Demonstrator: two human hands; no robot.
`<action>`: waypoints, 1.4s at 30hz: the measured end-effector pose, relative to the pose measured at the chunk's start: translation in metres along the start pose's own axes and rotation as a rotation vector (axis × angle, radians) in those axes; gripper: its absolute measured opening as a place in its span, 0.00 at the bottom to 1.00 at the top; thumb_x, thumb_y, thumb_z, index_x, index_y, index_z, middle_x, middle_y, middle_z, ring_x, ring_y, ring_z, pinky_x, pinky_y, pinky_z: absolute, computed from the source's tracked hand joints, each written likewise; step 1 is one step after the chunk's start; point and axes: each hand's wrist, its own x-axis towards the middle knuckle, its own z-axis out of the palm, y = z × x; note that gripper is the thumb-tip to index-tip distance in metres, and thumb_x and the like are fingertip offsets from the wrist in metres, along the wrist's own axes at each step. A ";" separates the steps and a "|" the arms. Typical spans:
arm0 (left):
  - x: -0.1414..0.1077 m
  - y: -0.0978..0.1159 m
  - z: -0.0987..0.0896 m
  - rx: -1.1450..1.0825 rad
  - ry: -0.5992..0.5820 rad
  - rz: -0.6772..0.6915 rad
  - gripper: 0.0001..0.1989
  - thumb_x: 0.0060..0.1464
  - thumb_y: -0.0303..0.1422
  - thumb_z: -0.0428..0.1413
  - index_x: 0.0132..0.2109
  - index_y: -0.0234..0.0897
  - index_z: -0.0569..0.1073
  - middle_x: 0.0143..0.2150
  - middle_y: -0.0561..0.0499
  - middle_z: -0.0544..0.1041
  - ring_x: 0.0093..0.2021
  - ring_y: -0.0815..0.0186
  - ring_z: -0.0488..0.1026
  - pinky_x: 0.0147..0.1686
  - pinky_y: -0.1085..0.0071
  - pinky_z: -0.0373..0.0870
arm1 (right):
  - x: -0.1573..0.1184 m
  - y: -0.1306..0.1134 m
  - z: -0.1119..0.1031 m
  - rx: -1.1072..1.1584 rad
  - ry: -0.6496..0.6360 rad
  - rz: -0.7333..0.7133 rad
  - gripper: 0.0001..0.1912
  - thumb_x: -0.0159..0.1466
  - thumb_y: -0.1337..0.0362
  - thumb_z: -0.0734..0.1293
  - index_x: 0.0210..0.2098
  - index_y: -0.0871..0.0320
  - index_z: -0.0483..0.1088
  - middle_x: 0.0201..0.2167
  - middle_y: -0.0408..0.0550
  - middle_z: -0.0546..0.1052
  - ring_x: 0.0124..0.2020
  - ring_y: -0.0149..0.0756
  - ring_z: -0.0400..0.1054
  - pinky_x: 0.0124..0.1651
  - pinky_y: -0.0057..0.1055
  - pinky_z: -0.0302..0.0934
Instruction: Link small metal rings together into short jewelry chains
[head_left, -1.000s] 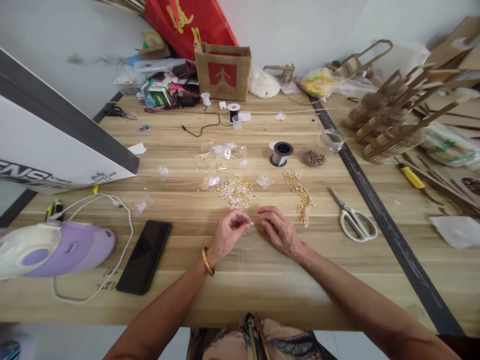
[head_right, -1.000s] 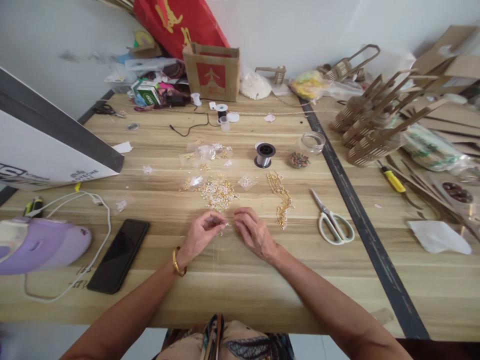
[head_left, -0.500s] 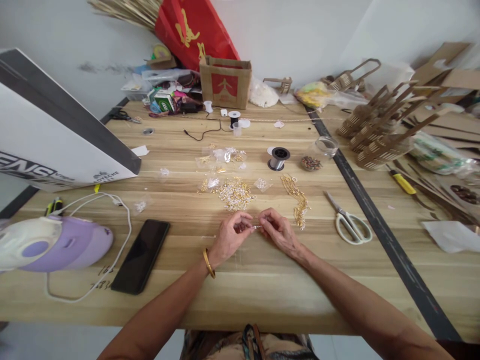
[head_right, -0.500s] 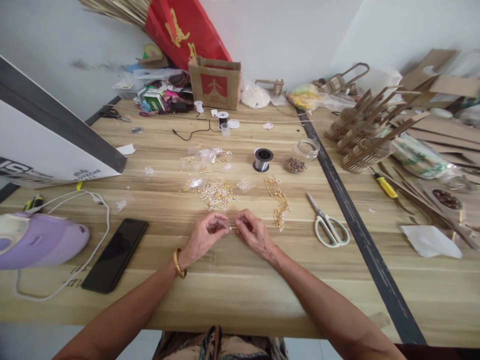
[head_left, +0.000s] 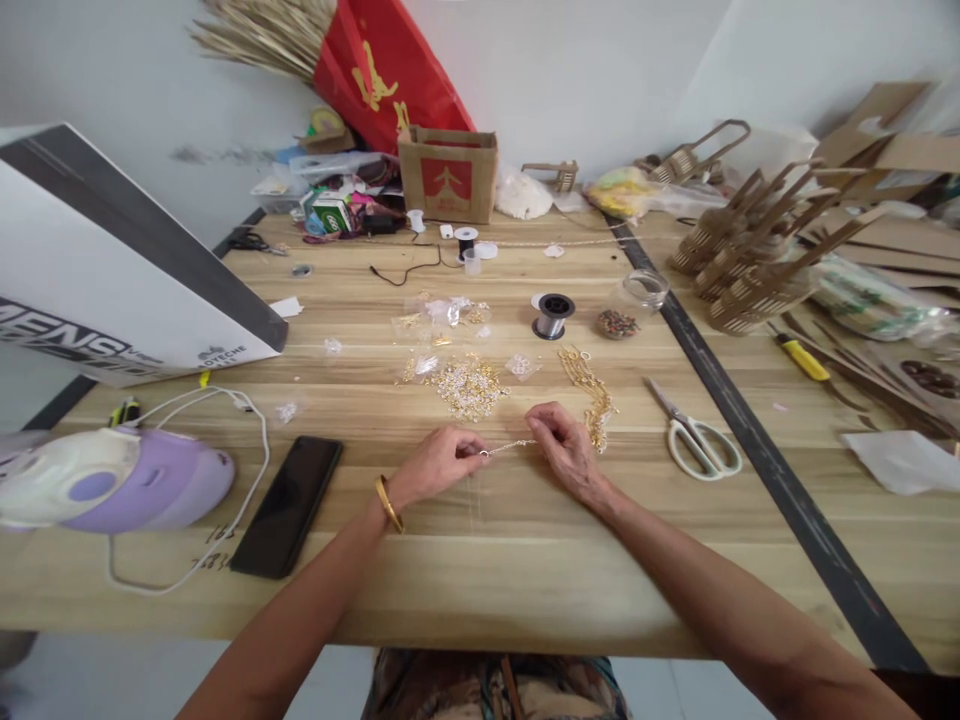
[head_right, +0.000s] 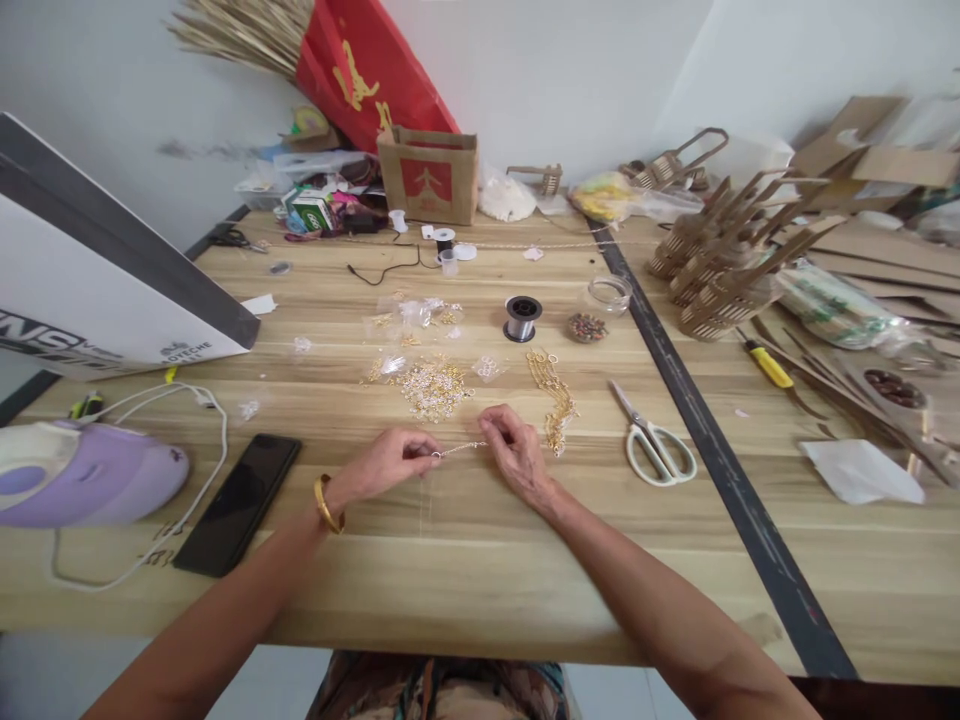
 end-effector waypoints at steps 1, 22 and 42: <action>-0.002 -0.002 -0.005 0.015 0.002 -0.005 0.12 0.52 0.37 0.54 0.38 0.33 0.77 0.25 0.51 0.77 0.26 0.68 0.72 0.28 0.74 0.64 | 0.000 0.001 0.000 -0.007 -0.004 -0.005 0.10 0.64 0.57 0.60 0.34 0.58 0.65 0.17 0.36 0.58 0.17 0.26 0.51 0.21 0.25 0.46; 0.001 -0.031 -0.051 0.150 0.253 -0.031 0.07 0.50 0.33 0.55 0.31 0.34 0.74 0.26 0.51 0.76 0.27 0.68 0.70 0.29 0.74 0.63 | -0.006 0.007 0.003 -0.393 -0.292 -0.197 0.08 0.68 0.63 0.56 0.37 0.57 0.65 0.22 0.43 0.72 0.20 0.30 0.64 0.27 0.25 0.56; -0.002 -0.006 -0.027 0.478 0.427 0.150 0.10 0.53 0.26 0.54 0.44 0.36 0.72 0.43 0.47 0.72 0.47 0.59 0.68 0.49 0.61 0.65 | -0.003 0.003 0.001 -0.302 -0.309 -0.205 0.07 0.66 0.64 0.58 0.35 0.58 0.66 0.20 0.41 0.69 0.18 0.26 0.59 0.24 0.23 0.53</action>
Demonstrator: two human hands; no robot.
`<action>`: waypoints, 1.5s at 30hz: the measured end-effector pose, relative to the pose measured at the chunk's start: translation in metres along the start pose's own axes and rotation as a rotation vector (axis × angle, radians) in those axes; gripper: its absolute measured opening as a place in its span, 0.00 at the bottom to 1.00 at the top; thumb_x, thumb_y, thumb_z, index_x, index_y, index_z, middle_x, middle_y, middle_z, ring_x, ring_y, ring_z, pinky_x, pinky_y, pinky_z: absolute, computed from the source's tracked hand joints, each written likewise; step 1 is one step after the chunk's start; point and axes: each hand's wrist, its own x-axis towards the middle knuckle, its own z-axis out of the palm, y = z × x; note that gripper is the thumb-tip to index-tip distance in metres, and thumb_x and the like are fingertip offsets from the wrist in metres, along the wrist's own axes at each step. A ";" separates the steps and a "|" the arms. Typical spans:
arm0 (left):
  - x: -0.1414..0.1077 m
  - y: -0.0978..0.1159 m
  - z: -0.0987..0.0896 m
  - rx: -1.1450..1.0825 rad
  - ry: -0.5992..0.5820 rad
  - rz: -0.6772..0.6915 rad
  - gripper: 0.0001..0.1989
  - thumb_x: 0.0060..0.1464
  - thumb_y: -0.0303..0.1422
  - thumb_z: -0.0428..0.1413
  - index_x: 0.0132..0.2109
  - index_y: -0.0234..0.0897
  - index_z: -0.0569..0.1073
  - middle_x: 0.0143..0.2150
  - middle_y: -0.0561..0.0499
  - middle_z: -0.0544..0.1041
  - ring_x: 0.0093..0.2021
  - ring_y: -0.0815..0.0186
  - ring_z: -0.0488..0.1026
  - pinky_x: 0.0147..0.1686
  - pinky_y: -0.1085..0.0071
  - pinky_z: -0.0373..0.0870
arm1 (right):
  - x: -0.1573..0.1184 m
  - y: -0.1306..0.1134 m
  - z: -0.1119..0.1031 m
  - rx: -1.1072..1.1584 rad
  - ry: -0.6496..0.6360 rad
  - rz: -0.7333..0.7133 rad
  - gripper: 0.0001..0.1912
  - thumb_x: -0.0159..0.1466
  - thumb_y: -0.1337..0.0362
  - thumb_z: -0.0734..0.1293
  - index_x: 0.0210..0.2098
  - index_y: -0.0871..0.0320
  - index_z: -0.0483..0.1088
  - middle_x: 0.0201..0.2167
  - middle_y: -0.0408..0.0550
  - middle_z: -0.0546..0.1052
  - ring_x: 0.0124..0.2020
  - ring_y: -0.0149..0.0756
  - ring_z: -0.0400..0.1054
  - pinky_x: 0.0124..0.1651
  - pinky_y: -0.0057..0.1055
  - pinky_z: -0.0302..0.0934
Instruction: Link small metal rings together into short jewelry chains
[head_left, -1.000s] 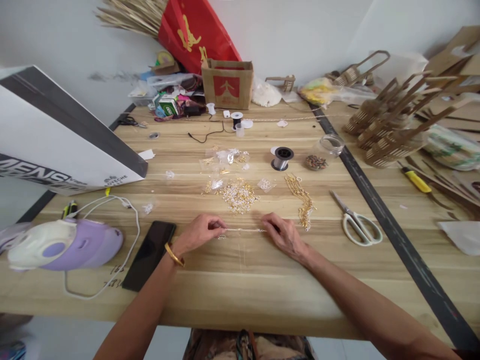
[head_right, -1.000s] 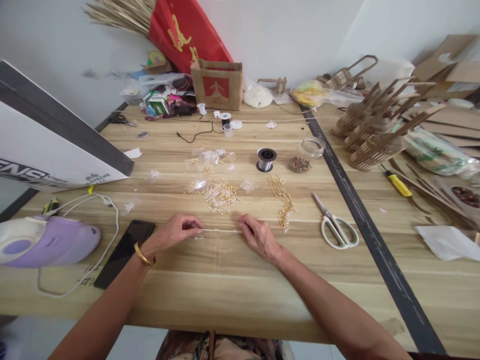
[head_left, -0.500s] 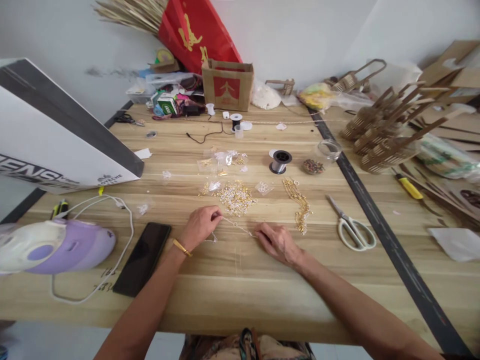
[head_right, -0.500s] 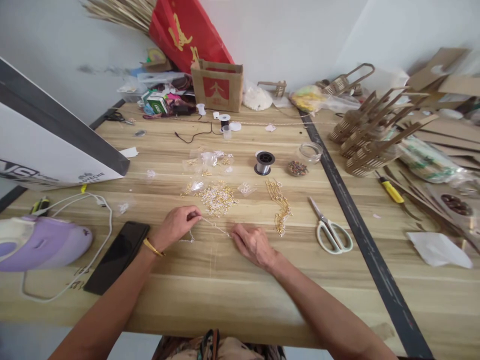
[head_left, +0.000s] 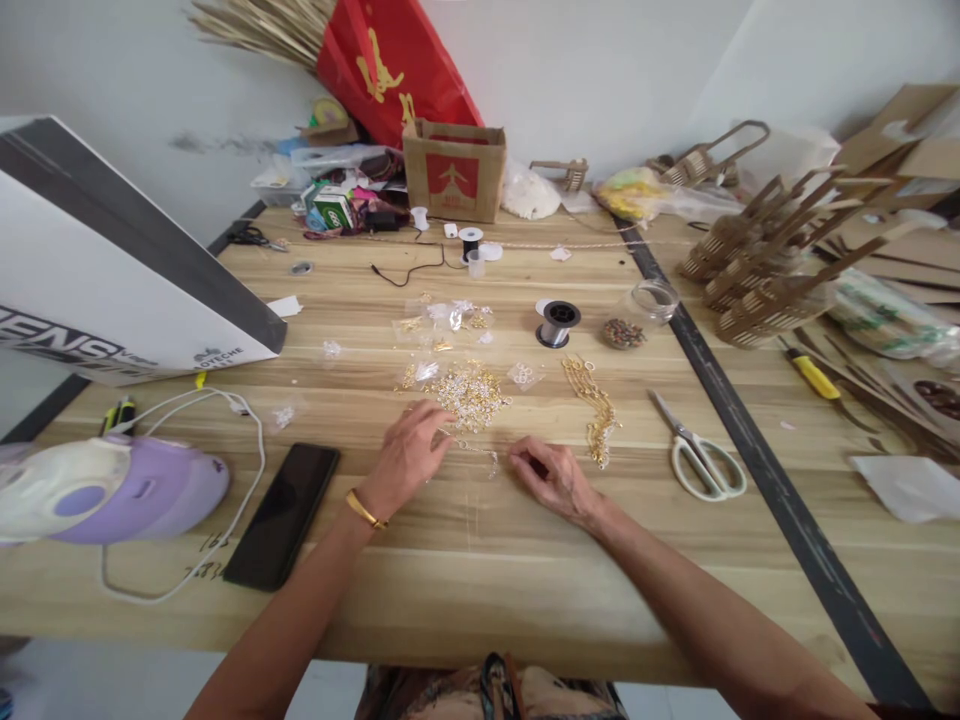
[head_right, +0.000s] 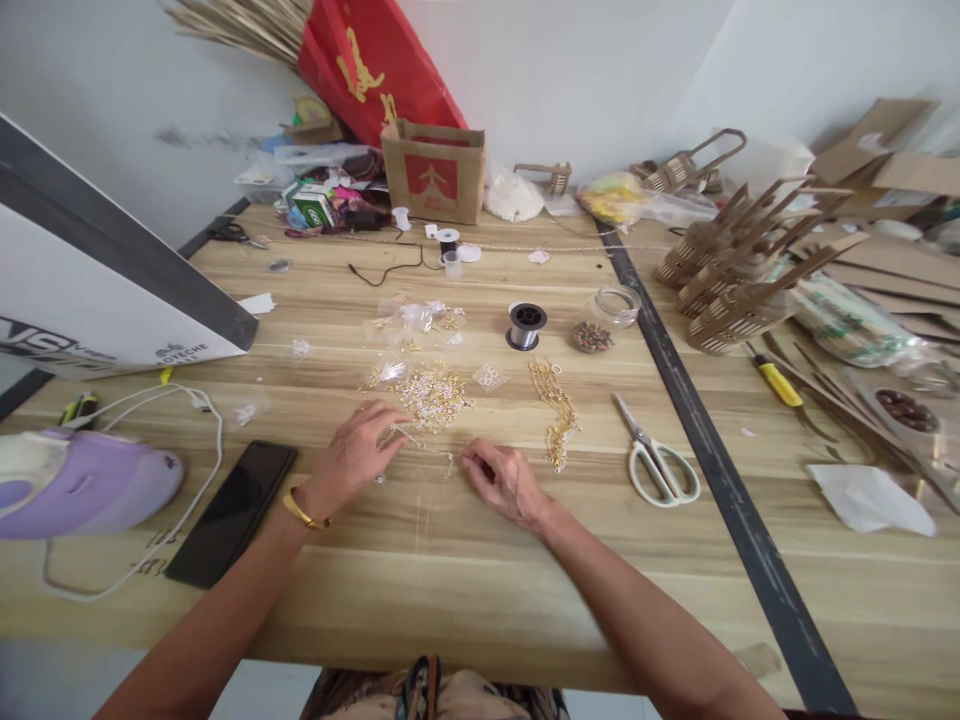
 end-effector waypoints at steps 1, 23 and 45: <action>-0.001 0.006 0.002 -0.046 -0.055 0.050 0.09 0.54 0.26 0.54 0.43 0.37 0.73 0.42 0.48 0.73 0.45 0.60 0.69 0.49 0.62 0.65 | 0.001 0.000 0.000 0.008 -0.003 -0.004 0.08 0.66 0.64 0.58 0.35 0.58 0.66 0.20 0.41 0.69 0.18 0.27 0.59 0.24 0.23 0.53; -0.005 0.028 0.031 -0.353 -0.140 -0.033 0.06 0.54 0.26 0.53 0.34 0.35 0.75 0.33 0.49 0.76 0.33 0.66 0.70 0.36 0.71 0.65 | 0.005 -0.001 -0.002 0.007 0.024 -0.126 0.08 0.66 0.67 0.58 0.36 0.58 0.68 0.28 0.47 0.67 0.27 0.32 0.63 0.28 0.27 0.57; -0.007 0.005 0.040 -0.868 -0.244 -0.235 0.08 0.50 0.34 0.55 0.30 0.32 0.72 0.23 0.54 0.68 0.22 0.73 0.64 0.19 0.78 0.64 | 0.004 -0.016 -0.031 -0.476 -0.140 -0.088 0.09 0.67 0.68 0.56 0.41 0.58 0.68 0.29 0.48 0.73 0.27 0.32 0.68 0.28 0.25 0.57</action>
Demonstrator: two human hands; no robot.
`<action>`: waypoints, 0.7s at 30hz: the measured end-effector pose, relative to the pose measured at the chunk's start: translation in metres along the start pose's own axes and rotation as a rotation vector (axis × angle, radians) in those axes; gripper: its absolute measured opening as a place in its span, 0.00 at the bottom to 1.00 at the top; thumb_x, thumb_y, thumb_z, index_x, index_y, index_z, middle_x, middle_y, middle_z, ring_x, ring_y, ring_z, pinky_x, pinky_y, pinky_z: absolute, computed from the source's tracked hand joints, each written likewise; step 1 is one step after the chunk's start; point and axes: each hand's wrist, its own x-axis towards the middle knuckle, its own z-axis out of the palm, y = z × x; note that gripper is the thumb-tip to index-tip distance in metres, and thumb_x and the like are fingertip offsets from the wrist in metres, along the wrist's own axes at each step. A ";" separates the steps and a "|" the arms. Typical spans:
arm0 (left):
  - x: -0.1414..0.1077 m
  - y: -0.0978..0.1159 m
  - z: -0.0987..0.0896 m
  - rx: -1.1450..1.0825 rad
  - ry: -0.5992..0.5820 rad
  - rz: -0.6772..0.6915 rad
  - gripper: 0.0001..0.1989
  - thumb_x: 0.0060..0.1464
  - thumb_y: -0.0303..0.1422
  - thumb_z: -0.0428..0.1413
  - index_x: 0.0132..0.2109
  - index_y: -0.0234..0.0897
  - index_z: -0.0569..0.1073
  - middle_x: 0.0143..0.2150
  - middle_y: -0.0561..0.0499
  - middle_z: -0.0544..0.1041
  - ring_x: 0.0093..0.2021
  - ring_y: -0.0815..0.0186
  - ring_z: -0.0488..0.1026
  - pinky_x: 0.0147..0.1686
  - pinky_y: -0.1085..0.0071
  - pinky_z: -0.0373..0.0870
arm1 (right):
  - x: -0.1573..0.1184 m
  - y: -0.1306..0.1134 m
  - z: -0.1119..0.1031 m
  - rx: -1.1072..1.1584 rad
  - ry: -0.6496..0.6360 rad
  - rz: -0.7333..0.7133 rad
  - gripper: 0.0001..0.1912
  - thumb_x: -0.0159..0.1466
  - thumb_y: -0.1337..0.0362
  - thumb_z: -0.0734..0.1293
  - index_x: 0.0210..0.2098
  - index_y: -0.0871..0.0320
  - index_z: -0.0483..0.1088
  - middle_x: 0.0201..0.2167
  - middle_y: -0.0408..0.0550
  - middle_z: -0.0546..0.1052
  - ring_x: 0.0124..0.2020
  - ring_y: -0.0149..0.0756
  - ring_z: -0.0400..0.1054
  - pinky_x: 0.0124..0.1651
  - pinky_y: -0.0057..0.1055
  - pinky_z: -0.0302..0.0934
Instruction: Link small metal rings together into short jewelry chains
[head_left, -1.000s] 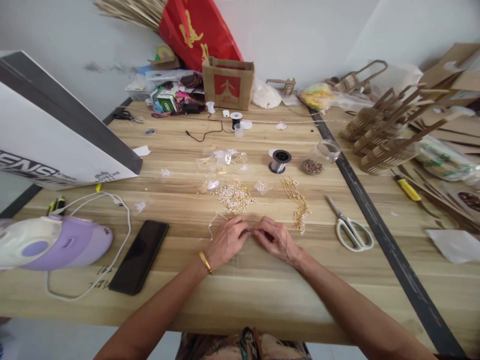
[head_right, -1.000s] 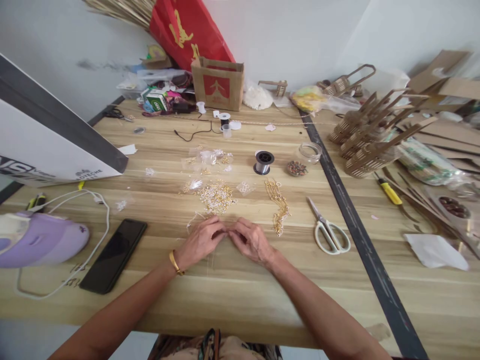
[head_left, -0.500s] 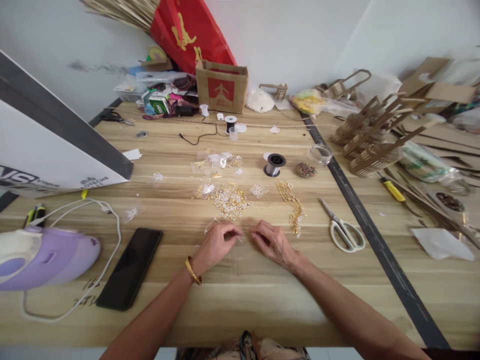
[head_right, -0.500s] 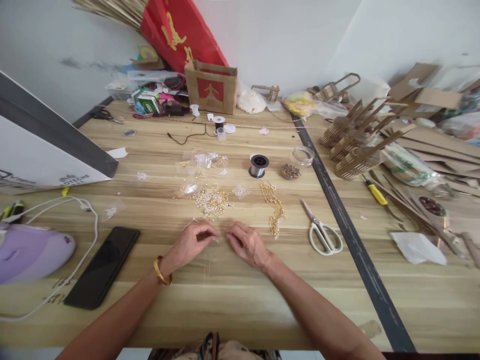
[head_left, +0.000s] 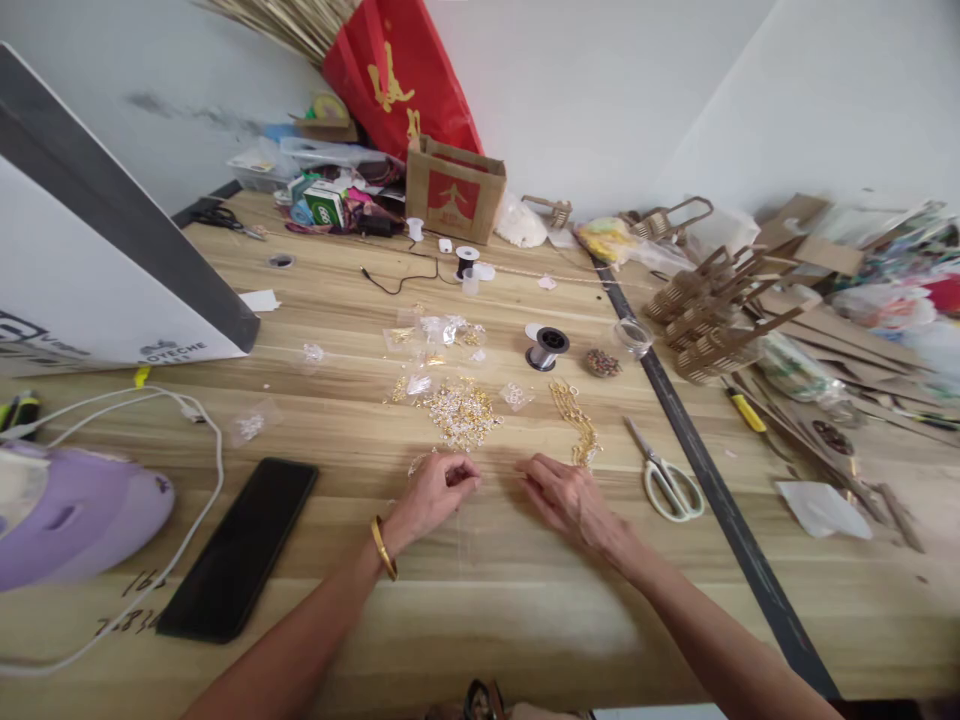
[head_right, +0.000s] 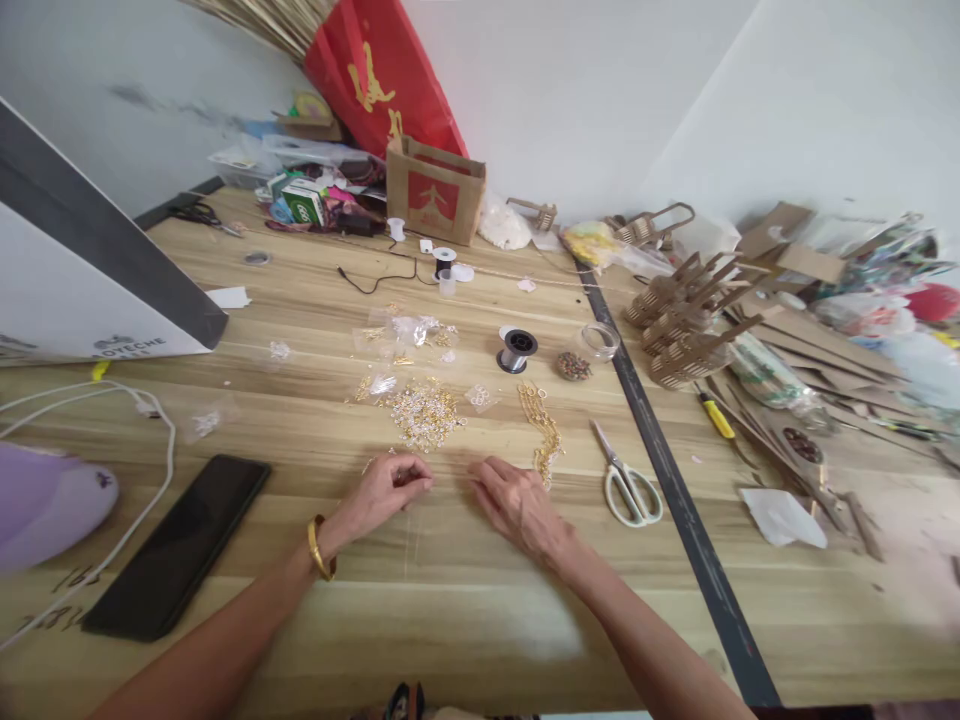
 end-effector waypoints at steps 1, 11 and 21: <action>0.000 0.000 0.000 0.004 0.001 0.004 0.08 0.50 0.34 0.54 0.30 0.32 0.71 0.22 0.54 0.68 0.22 0.73 0.64 0.20 0.78 0.64 | -0.006 0.003 -0.007 -0.039 0.001 0.028 0.10 0.67 0.68 0.56 0.43 0.58 0.67 0.30 0.48 0.74 0.28 0.33 0.69 0.28 0.25 0.58; 0.002 -0.002 0.001 -0.010 0.019 0.030 0.07 0.49 0.33 0.55 0.29 0.32 0.72 0.22 0.54 0.70 0.22 0.71 0.66 0.22 0.76 0.65 | -0.117 0.082 -0.057 -0.611 -0.022 0.672 0.19 0.65 0.58 0.57 0.53 0.59 0.63 0.36 0.56 0.75 0.33 0.44 0.72 0.31 0.33 0.63; 0.003 -0.001 -0.003 -0.088 -0.056 -0.052 0.12 0.45 0.32 0.59 0.38 0.30 0.77 0.28 0.49 0.77 0.29 0.67 0.73 0.32 0.71 0.69 | -0.139 0.106 -0.057 -0.390 -0.091 0.841 0.24 0.60 0.55 0.61 0.53 0.56 0.65 0.31 0.50 0.76 0.31 0.44 0.72 0.30 0.34 0.61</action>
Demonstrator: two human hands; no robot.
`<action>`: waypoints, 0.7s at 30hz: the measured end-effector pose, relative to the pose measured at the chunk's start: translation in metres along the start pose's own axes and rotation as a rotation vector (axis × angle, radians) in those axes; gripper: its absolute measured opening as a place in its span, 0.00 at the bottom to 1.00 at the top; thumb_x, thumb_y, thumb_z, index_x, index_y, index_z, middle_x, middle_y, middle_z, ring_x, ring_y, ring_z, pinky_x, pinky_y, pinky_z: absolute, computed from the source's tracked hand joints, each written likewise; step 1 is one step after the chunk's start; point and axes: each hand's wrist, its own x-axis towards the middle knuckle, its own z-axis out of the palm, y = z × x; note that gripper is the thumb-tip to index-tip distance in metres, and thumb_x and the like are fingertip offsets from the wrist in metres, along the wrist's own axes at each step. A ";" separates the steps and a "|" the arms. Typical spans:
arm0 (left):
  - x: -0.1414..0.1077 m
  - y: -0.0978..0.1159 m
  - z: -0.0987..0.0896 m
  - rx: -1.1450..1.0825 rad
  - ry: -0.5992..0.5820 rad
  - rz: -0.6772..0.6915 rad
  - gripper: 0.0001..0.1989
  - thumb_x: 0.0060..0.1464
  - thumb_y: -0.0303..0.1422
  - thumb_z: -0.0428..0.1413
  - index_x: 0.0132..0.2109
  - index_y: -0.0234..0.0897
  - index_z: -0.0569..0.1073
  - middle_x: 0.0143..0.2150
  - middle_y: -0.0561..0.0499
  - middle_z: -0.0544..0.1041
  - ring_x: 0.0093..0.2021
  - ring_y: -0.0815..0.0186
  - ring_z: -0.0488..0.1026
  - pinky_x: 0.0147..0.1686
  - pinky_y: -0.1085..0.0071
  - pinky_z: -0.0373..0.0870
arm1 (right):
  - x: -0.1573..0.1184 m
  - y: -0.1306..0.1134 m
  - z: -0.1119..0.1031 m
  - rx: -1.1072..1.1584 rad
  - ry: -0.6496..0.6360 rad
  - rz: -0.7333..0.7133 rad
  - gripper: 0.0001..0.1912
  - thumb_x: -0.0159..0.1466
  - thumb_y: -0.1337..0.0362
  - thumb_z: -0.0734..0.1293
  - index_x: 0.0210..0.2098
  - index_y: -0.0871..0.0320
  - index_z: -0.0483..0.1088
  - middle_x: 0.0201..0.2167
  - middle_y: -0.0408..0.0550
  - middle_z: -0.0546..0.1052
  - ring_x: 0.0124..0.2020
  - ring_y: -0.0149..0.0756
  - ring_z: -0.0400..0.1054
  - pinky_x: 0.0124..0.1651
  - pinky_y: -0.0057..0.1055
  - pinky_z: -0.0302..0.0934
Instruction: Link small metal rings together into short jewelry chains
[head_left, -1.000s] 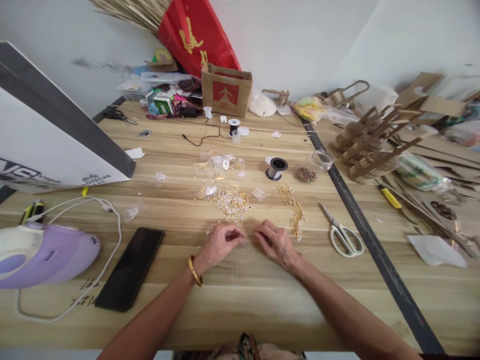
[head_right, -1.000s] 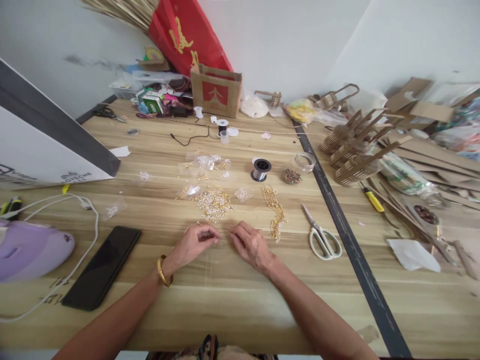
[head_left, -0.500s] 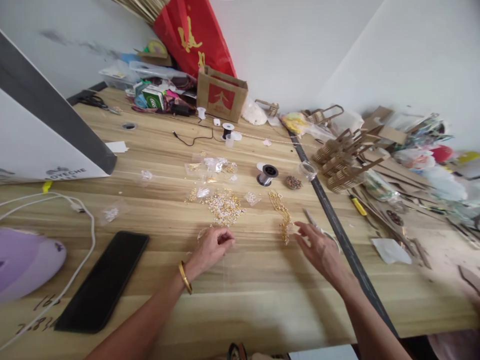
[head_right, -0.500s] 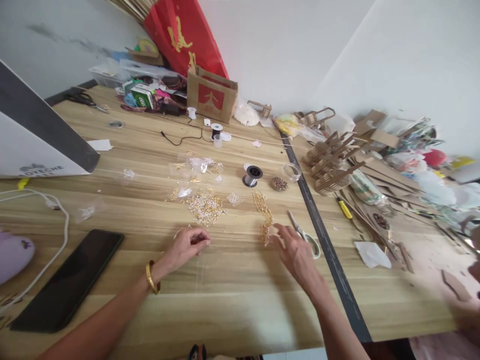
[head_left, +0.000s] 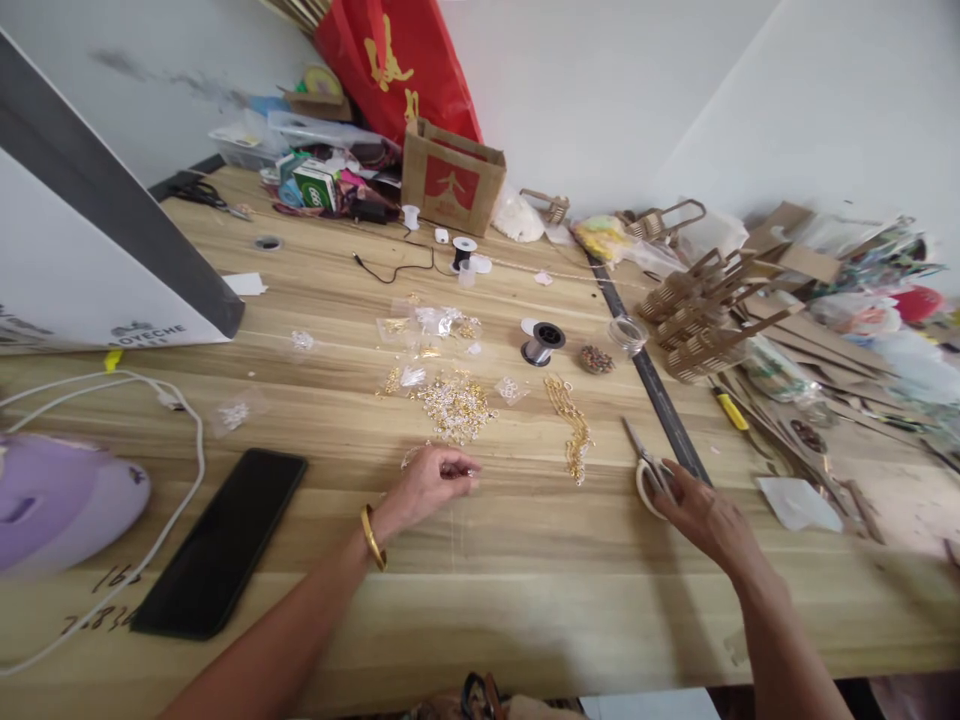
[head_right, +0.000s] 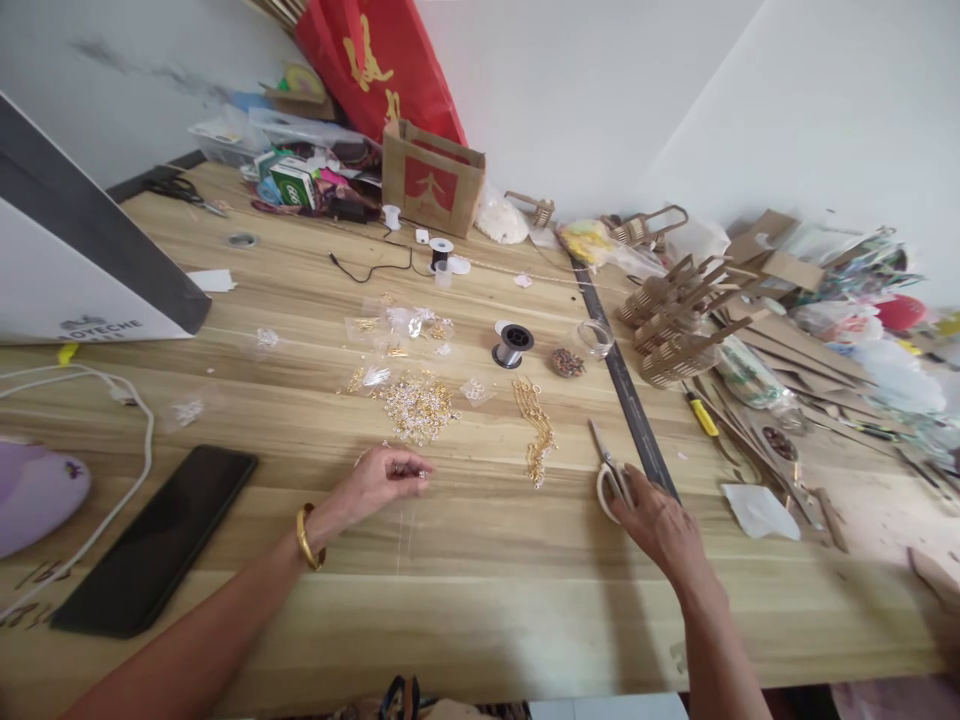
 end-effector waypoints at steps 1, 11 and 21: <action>0.000 -0.001 0.000 -0.046 -0.014 -0.009 0.13 0.46 0.32 0.59 0.39 0.30 0.77 0.28 0.49 0.78 0.29 0.67 0.73 0.32 0.71 0.70 | 0.001 0.000 -0.003 0.090 -0.053 0.024 0.25 0.58 0.54 0.61 0.53 0.55 0.65 0.29 0.48 0.76 0.29 0.42 0.71 0.30 0.33 0.61; 0.005 -0.007 0.003 -0.334 0.013 -0.047 0.11 0.43 0.31 0.62 0.35 0.30 0.76 0.24 0.51 0.77 0.26 0.69 0.73 0.30 0.72 0.70 | -0.011 -0.047 -0.027 1.305 -0.304 -0.106 0.34 0.52 0.48 0.69 0.54 0.59 0.65 0.40 0.55 0.72 0.30 0.39 0.67 0.31 0.33 0.62; 0.004 -0.001 0.003 -0.403 0.076 -0.071 0.12 0.39 0.31 0.65 0.31 0.30 0.73 0.26 0.51 0.77 0.26 0.68 0.75 0.29 0.73 0.71 | -0.036 -0.126 -0.015 1.364 -0.734 -0.281 0.41 0.51 0.52 0.74 0.59 0.56 0.57 0.30 0.44 0.68 0.27 0.30 0.63 0.27 0.25 0.58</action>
